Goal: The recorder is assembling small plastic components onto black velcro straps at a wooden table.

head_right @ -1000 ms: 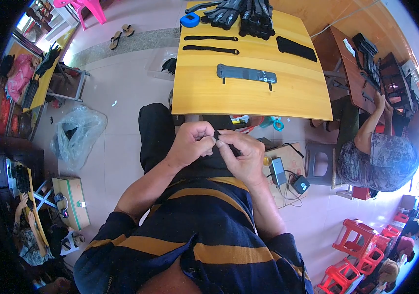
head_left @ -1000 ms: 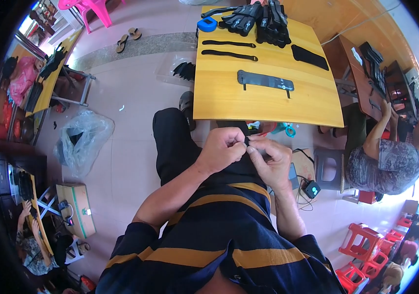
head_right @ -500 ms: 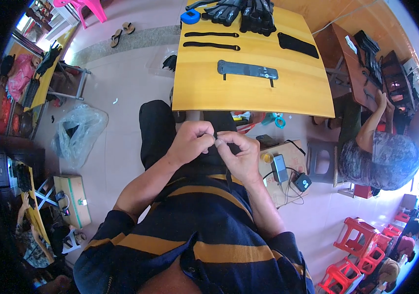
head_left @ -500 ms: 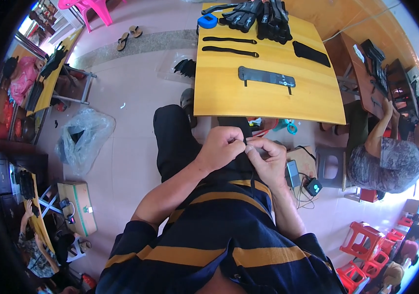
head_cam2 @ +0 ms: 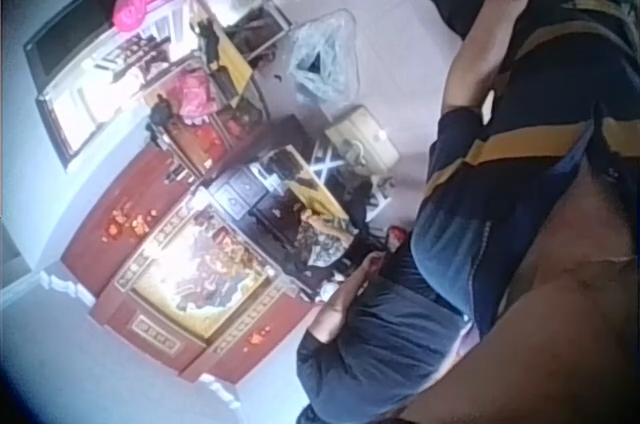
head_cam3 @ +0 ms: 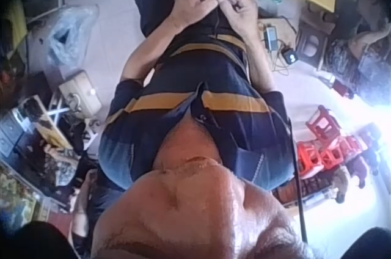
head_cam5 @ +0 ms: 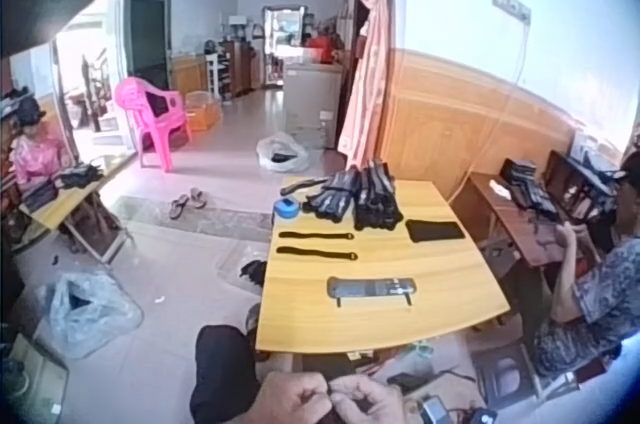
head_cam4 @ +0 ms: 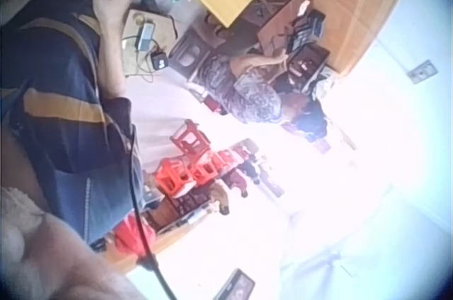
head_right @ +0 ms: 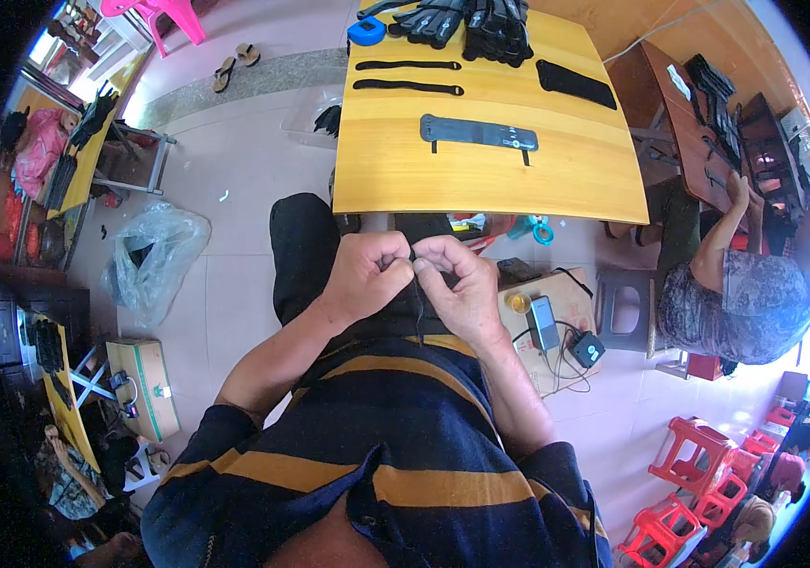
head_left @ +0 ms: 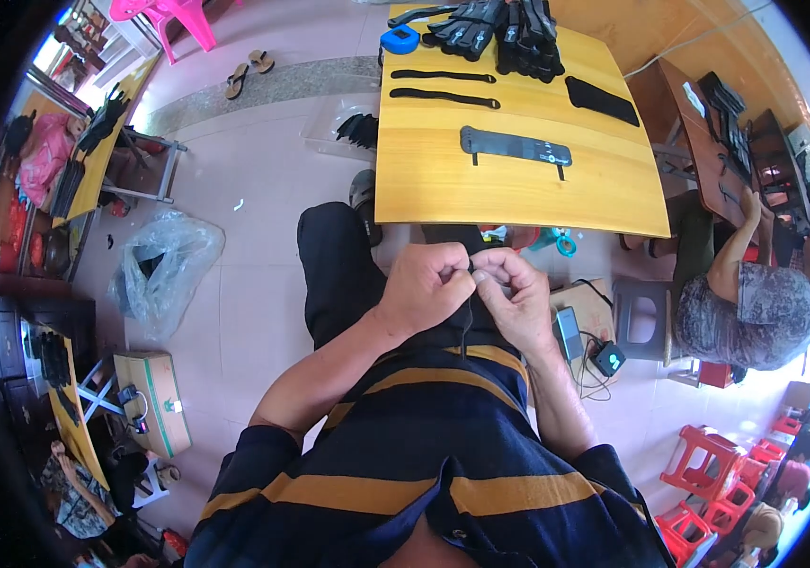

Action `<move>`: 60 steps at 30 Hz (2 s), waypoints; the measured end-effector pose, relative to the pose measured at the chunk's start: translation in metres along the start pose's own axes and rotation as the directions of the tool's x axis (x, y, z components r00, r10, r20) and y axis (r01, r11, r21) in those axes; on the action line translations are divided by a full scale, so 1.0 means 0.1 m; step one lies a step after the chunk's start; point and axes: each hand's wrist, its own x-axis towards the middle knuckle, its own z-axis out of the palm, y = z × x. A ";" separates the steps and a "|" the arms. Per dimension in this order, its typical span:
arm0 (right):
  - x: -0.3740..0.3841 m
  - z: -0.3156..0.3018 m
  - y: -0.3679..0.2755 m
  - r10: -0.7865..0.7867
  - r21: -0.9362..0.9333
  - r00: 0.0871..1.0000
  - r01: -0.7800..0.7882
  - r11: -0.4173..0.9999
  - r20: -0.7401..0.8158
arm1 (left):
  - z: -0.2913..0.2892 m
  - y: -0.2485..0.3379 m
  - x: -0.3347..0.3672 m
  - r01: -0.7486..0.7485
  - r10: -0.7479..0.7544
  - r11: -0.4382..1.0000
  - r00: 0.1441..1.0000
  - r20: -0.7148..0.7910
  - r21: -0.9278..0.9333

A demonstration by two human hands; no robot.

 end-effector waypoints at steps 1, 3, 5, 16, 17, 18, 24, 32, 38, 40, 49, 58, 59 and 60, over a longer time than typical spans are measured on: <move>0.00 0.02 -0.03 0.009 0.017 1.000 -0.009 1.000 0.000 | 0.00 0.02 -0.01 -0.001 0.001 1.000 1.000 0.001 0.000; 0.00 0.01 -0.03 -0.022 -0.022 1.000 0.022 1.000 0.006 | 0.01 0.06 -0.02 -0.010 0.011 0.998 1.000 -0.025 0.057; 0.01 -0.02 -0.06 -0.052 -0.060 0.999 0.053 0.997 0.012 | 0.04 0.11 0.00 -0.025 0.029 0.996 0.998 -0.056 0.080; 0.06 0.07 0.03 -0.176 0.066 0.981 0.181 0.981 -0.081 | 0.02 -0.06 -0.06 0.002 -0.021 0.981 0.995 -0.096 -0.195; 0.08 0.06 0.01 -0.178 0.067 0.981 0.183 0.981 -0.080 | 0.00 -0.06 -0.06 0.041 -0.053 0.978 0.997 -0.057 -0.202; 0.09 0.05 -0.03 -0.251 -0.056 0.965 0.247 0.967 -0.076 | -0.03 -0.07 -0.05 0.080 -0.086 0.975 0.996 -0.019 -0.208; 0.09 0.01 -0.12 -0.355 -0.233 0.934 0.336 0.913 -0.046 | -0.14 0.03 0.01 0.048 -0.040 0.989 0.998 0.055 -0.141; 0.05 0.06 -0.10 -0.348 -0.276 0.935 0.316 0.908 -0.073 | -0.02 0.01 -0.02 0.060 -0.066 0.989 0.997 -0.045 -0.134; 0.06 0.09 -0.08 -0.375 -0.305 0.921 0.330 0.893 -0.101 | -0.01 0.01 -0.03 0.060 -0.067 0.990 0.997 -0.050 -0.130; 0.05 0.10 -0.06 -0.413 -0.336 0.904 0.358 0.871 -0.110 | 0.00 -0.03 -0.04 0.057 -0.063 0.990 0.997 -0.047 -0.127; 0.07 0.09 -0.11 -0.506 -0.416 0.860 0.438 0.797 -0.064 | 0.02 -0.11 -0.07 0.142 -0.148 0.968 0.989 -0.015 -0.207; 0.03 0.10 -0.06 -0.452 -0.391 0.890 0.396 0.831 -0.060 | -0.08 -0.04 -0.02 -0.077 0.082 0.990 0.996 -0.044 0.116; 0.03 0.10 -0.06 -0.454 -0.390 0.889 0.399 0.830 -0.058 | -0.09 -0.13 -0.02 0.042 -0.041 0.997 0.999 0.012 -0.060; 0.02 0.11 -0.05 -0.471 -0.416 0.881 0.416 0.809 -0.035 | -0.09 -0.18 -0.02 0.168 -0.152 0.959 0.984 0.088 -0.226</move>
